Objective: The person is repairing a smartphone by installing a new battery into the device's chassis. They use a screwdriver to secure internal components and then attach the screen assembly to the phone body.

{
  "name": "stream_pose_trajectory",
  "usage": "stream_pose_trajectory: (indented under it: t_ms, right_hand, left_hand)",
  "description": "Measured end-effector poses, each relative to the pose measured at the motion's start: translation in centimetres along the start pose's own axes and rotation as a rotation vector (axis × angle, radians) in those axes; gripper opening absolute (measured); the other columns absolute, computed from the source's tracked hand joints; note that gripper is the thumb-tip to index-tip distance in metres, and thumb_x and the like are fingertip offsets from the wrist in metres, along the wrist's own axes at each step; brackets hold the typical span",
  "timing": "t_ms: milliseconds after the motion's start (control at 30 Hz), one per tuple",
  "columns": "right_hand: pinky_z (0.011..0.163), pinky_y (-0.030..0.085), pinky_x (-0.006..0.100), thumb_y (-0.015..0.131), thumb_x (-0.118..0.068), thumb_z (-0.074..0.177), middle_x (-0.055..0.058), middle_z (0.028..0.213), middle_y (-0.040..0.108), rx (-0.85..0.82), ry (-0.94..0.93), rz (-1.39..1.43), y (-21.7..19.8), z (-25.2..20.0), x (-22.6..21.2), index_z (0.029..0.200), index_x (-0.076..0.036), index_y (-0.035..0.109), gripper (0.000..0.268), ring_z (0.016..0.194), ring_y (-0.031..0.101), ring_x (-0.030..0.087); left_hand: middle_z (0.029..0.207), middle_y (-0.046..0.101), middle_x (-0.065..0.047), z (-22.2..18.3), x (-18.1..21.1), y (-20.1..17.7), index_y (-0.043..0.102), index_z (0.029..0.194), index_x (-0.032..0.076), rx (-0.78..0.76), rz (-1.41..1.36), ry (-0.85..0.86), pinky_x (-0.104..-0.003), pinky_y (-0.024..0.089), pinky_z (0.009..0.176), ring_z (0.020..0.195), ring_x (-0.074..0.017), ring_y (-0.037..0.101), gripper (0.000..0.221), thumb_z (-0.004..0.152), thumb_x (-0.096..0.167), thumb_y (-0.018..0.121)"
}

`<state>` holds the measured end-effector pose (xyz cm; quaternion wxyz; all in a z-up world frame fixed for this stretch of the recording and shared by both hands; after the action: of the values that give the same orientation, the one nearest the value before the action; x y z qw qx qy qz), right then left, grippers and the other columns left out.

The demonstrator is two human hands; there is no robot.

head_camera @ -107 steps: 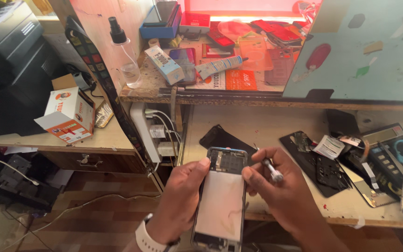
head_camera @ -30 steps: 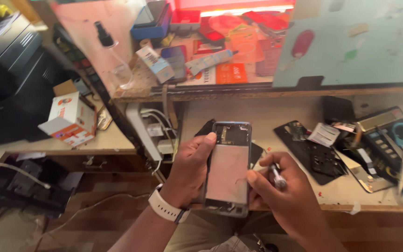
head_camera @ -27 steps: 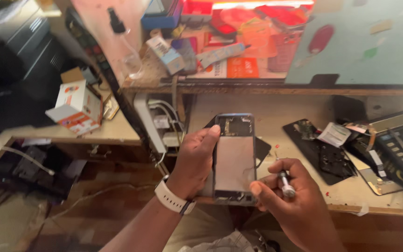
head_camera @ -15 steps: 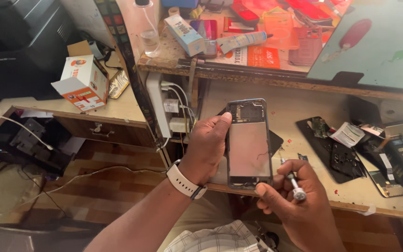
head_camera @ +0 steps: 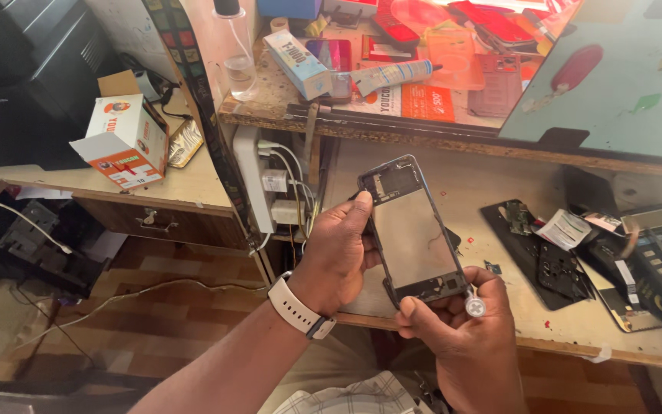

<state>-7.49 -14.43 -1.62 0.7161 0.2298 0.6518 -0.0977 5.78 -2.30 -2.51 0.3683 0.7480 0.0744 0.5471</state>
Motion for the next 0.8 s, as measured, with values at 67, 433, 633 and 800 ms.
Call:
stream_pose_trajectory:
  t_ms: [67, 433, 633, 800]
  right_hand:
    - [0.061, 0.062, 0.035, 0.076, 0.007, 0.076, 0.016, 0.084, 0.07, -0.001, 0.002, 0.005, -0.2, 0.1, 0.4, 0.116, 0.001, 0.042, 0.053, 0.07, 0.071, 0.019]
    - [0.055, 0.054, 0.037, 0.057, -0.037, 0.097, 0.017, 0.079, 0.073, 0.089, 0.306, -0.162, -4.1, 0.2, -0.1, 0.101, 0.001, 0.068, 0.04, 0.062, 0.068, 0.023]
    - [0.05, 0.048, 0.035, 0.059, -0.023, 0.099, 0.015, 0.075, 0.07, -0.091, 0.127, -0.186, -5.2, 0.8, -0.3, 0.092, 0.005, 0.07, 0.031, 0.057, 0.063, 0.02]
    - [0.051, 0.049, 0.034, 0.047, -0.03, 0.098, 0.014, 0.072, 0.07, -0.152, 0.265, -0.268, -6.3, 1.3, -1.0, 0.092, 0.002, 0.068, 0.039, 0.056, 0.062, 0.019]
  left_hand:
    - [0.1, 0.073, -0.005, 0.0, 0.0, 0.0, 0.068, 0.109, 0.004, -0.019, -0.025, -0.003, -0.036, 0.062, 0.078, 0.083, -0.0151, 0.07, 0.035, 0.105, 0.035, 0.051]
    - [0.096, 0.074, -0.004, 0.2, 0.0, -0.5, 0.069, 0.107, 0.005, -0.067, -0.057, 0.04, -0.034, 0.061, 0.076, 0.081, -0.0139, 0.071, 0.032, 0.105, 0.033, 0.054]
    - [0.095, 0.074, -0.003, -0.1, 0.3, 0.3, 0.07, 0.108, 0.006, -0.097, -0.054, 0.023, -0.032, 0.061, 0.074, 0.079, -0.0118, 0.07, 0.031, 0.105, 0.032, 0.054]
    - [0.093, 0.073, -0.001, -0.5, 0.5, 0.9, 0.07, 0.111, 0.004, -0.174, -0.076, 0.041, -0.029, 0.059, 0.071, 0.076, -0.0084, 0.067, 0.031, 0.107, 0.031, 0.054]
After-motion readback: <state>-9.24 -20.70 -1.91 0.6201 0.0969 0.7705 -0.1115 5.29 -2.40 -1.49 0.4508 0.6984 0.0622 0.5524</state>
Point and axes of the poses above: each hand's wrist, its own z-axis towards the middle knuckle, its own y-axis out of the palm, x = y × z, the point moved 6 cm from there along z, towards the middle knuckle
